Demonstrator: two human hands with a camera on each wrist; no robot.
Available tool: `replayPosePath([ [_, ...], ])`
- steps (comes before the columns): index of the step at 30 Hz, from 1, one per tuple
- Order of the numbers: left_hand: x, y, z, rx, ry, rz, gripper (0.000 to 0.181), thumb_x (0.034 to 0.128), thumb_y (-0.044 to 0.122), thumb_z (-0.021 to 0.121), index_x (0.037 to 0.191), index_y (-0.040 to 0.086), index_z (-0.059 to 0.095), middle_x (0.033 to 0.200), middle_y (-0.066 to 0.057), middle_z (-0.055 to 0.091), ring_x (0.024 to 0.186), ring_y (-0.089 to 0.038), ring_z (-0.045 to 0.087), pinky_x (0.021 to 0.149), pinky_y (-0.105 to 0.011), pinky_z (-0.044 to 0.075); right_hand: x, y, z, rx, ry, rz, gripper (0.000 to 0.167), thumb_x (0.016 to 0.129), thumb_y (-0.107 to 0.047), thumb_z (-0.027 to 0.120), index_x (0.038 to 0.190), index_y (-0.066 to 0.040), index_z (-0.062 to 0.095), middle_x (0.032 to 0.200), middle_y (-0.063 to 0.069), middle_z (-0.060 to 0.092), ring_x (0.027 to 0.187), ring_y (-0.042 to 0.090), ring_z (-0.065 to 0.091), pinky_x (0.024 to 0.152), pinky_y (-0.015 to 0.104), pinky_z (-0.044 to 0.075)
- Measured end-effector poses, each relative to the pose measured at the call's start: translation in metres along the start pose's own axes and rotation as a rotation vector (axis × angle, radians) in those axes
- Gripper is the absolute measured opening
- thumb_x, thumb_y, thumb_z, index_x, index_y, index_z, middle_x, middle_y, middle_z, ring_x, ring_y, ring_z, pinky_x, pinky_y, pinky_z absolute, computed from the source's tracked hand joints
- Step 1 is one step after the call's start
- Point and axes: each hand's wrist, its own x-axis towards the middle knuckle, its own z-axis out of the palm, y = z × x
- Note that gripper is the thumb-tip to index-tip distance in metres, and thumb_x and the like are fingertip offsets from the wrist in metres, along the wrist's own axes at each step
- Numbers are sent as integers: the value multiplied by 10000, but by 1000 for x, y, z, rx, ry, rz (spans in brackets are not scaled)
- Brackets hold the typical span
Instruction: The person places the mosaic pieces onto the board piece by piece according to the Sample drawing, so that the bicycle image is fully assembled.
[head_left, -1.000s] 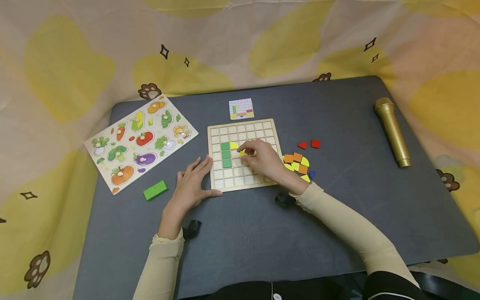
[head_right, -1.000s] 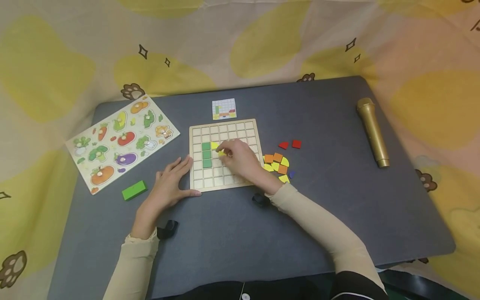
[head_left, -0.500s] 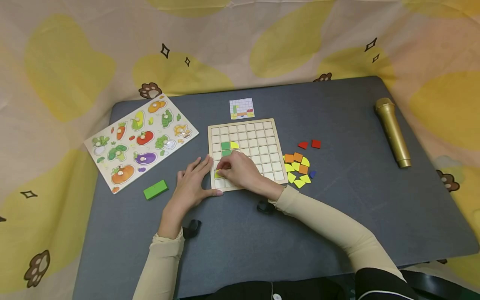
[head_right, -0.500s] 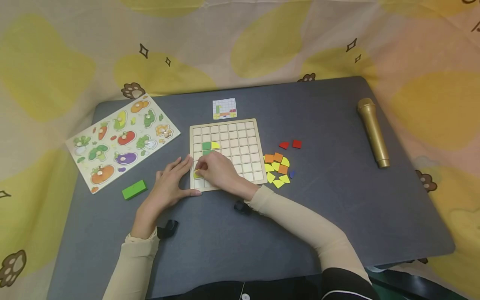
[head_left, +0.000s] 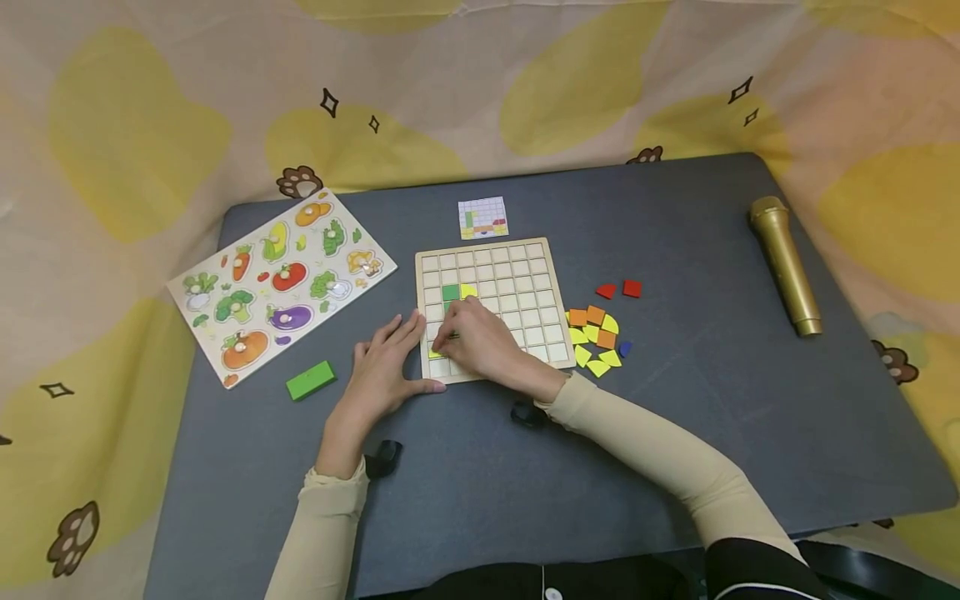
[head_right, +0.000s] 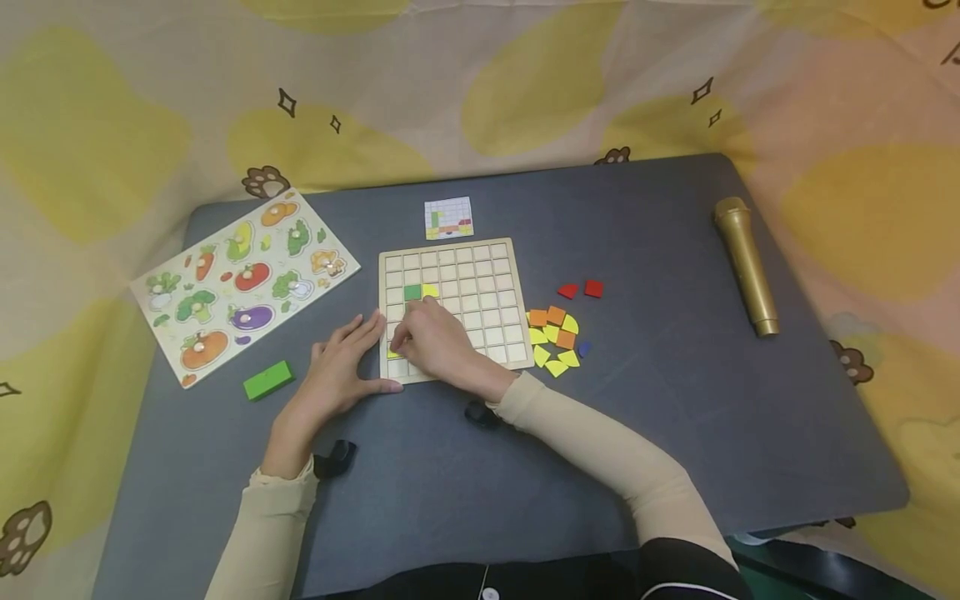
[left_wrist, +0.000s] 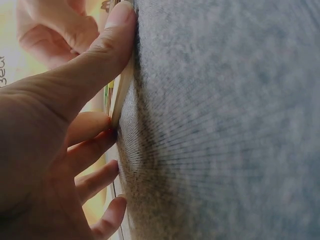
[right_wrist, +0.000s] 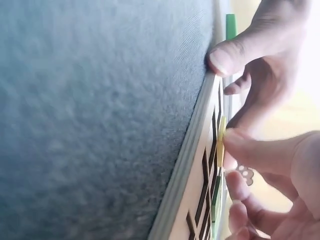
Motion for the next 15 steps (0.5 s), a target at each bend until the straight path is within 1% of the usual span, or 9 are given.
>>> replayPosePath([
  [3,0,0,1,3,-1,-7,1129,770,417,950,1670,131,332,1750,-80,299,1632,-370,225,1074,-623,269,-8,2,-3,8,-34,-2,88,932,-131,817,906,-188,878,1002,-4,691,918,171,535,718,299,465],
  [6,0,0,1,8,-3,-11,1133,769,420,951,1670,131,329,1754,-74,291,1632,-368,226,1067,-620,271,-19,8,-10,17,-37,14,77,938,-143,813,927,-184,876,1015,-7,695,918,171,536,734,313,469],
  [11,0,1,1,11,-9,-15,1140,774,424,948,1677,137,314,1759,-68,279,1635,-363,218,1066,-613,268,-41,29,-26,50,24,93,70,925,-138,818,971,-161,865,1034,7,718,949,189,555,794,350,479],
  [15,0,1,0,5,-12,-12,1143,779,414,947,1681,139,302,1761,-69,274,1638,-364,206,1066,-612,260,-58,53,-40,81,91,151,129,904,-118,826,1031,-116,845,1067,59,744,980,236,564,824,375,469],
])
